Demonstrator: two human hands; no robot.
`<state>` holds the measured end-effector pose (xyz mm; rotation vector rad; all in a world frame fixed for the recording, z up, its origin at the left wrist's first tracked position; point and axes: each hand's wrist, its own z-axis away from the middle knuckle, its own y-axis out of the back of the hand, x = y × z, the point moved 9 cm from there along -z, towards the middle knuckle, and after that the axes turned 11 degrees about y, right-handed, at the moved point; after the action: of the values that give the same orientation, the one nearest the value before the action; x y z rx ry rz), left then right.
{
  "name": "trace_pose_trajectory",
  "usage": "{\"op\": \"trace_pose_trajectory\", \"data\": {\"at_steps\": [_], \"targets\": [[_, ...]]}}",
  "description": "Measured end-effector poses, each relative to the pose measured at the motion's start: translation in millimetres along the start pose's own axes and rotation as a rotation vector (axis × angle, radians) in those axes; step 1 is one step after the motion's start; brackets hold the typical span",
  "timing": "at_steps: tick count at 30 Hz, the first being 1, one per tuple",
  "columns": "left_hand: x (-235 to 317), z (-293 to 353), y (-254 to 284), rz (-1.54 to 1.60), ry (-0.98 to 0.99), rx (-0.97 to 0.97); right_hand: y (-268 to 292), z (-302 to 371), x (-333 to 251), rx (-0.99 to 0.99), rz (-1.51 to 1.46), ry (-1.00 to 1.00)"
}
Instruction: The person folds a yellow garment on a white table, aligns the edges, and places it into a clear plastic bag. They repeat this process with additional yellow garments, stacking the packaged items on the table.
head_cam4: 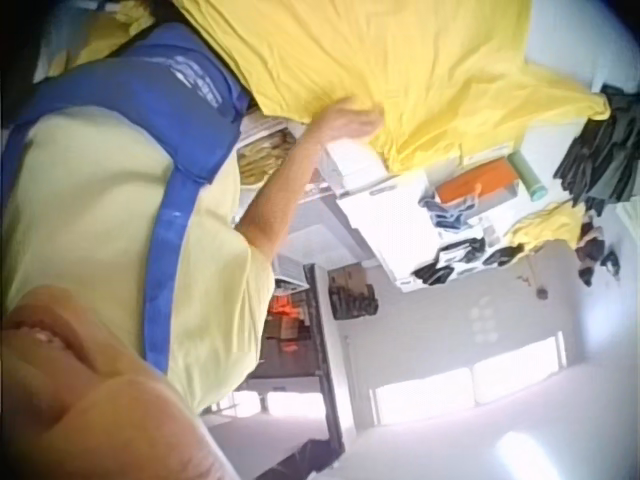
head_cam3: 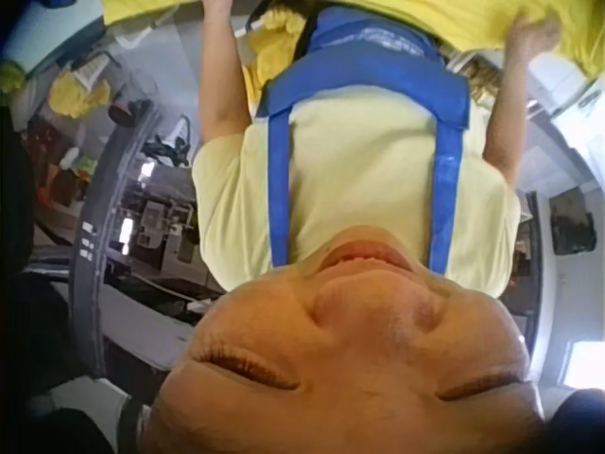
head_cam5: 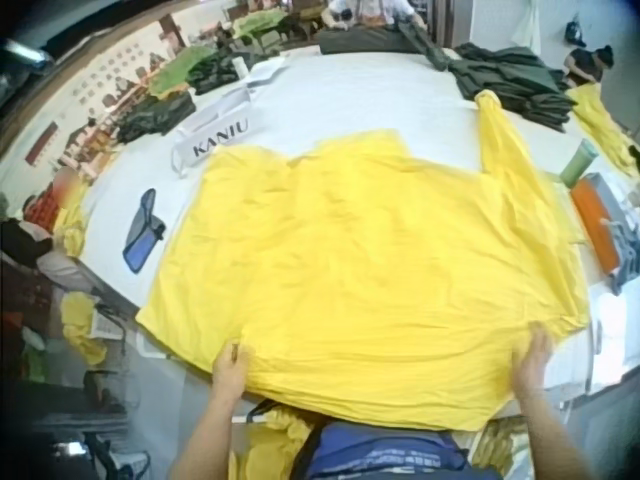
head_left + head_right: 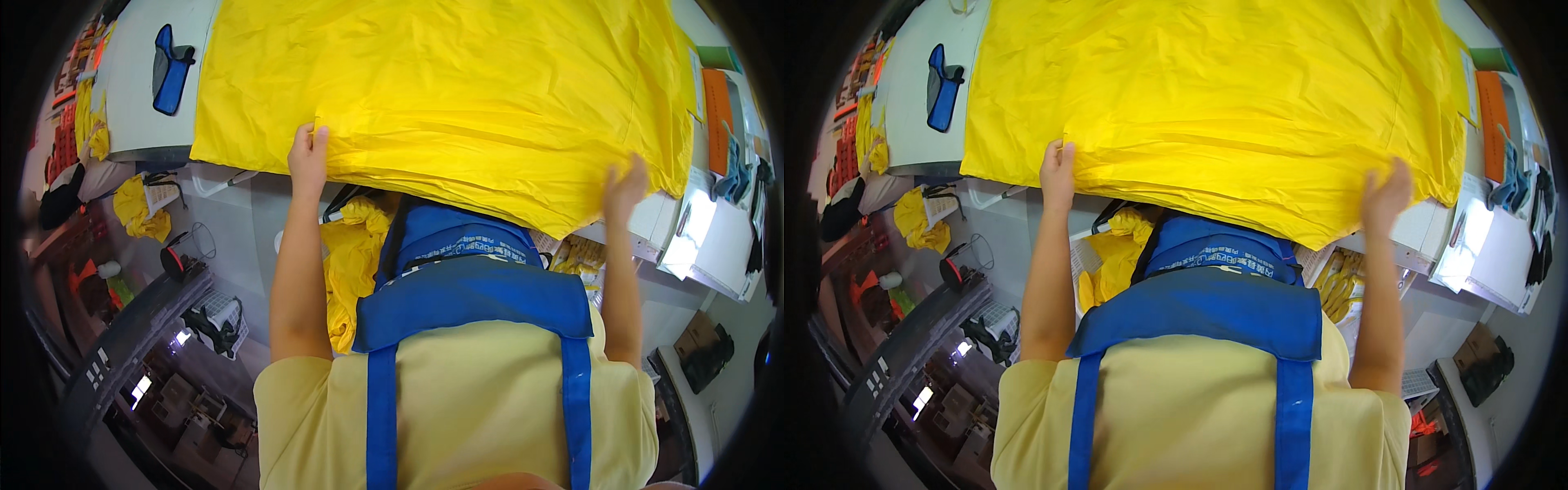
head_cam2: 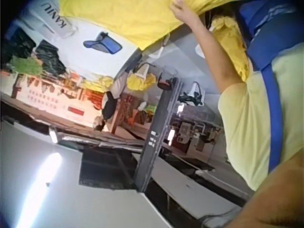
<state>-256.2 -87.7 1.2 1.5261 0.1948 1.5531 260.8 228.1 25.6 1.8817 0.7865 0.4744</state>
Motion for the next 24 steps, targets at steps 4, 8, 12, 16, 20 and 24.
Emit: {"op": "trace_pose_trajectory", "data": {"at_steps": [4, 8, 12, 16, 20, 24], "targets": [[-9, -8, -15, -0.52, 0.056, 0.064, -29, 27, -103, -0.503, 0.004, 0.107], [-31, -23, 26, -0.244, 0.096, 0.158, -15, 35, -98, -0.422, -0.278, 0.085], [-128, -16, 133, -0.091, 0.534, 0.8, 48, 68, -93, -0.285, -0.42, 0.202], [-228, -52, 111, 0.721, 0.915, 0.282, 40, 89, -96, -0.434, -0.236, 0.246], [-200, -49, 115, 0.79, 0.829, 0.237, 35, 77, -107, -0.359, -0.287, 0.294], [-200, -48, 137, 1.042, 0.71, 0.16, 43, 62, -92, -0.468, -0.459, 0.212]]}}
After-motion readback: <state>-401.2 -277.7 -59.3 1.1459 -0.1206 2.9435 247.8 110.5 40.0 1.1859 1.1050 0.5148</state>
